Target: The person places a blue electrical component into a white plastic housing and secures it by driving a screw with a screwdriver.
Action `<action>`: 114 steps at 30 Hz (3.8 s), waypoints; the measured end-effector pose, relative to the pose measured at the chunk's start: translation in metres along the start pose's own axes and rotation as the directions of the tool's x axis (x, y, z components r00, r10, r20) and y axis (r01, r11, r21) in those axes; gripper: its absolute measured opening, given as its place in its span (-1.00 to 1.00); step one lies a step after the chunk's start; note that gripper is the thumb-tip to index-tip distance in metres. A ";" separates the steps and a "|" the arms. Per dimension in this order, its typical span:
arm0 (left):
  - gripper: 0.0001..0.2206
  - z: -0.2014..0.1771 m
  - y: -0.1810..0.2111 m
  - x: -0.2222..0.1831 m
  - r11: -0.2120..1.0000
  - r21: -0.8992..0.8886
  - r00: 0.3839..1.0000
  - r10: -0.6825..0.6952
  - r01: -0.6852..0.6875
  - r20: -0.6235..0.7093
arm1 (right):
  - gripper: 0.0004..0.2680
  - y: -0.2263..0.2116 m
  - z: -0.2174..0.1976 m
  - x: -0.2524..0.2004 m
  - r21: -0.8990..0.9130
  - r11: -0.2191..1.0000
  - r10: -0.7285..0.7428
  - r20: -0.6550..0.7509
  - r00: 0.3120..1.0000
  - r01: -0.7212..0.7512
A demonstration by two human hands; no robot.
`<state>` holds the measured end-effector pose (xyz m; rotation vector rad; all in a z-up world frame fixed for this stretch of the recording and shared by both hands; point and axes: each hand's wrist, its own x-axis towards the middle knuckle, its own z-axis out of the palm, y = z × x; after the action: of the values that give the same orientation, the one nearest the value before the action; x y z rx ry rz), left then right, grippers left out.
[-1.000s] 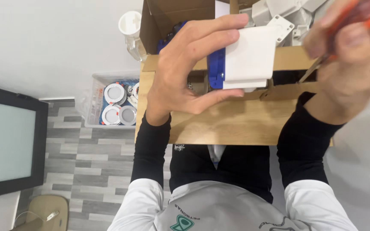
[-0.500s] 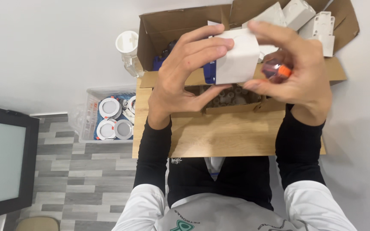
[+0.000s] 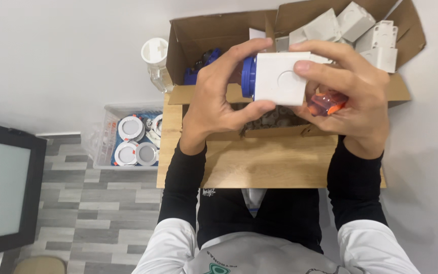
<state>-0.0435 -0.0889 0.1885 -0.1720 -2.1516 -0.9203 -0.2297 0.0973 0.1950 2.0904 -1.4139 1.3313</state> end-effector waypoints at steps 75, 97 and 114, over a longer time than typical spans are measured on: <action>-0.42 -0.019 0.005 -0.005 1.000 -0.015 0.994 0.003 -0.001 0.110 | -0.37 0.018 0.002 -0.014 0.173 0.981 0.094 -0.037 0.995 -0.086; -0.37 -0.014 -0.006 -0.005 1.000 -0.009 0.993 0.021 -0.020 0.116 | -0.10 0.037 -0.004 -0.015 0.248 0.969 -0.041 0.139 0.989 0.005; -0.35 -0.007 -0.019 -0.007 0.995 -0.044 0.977 -0.082 0.092 0.196 | -0.67 0.024 0.005 -0.014 0.153 0.987 0.030 0.115 0.993 -0.048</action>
<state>-0.0413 -0.1060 0.1760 -0.2023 -2.3311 -1.0488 -0.2483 0.0903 0.1750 2.2813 -1.4449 1.4008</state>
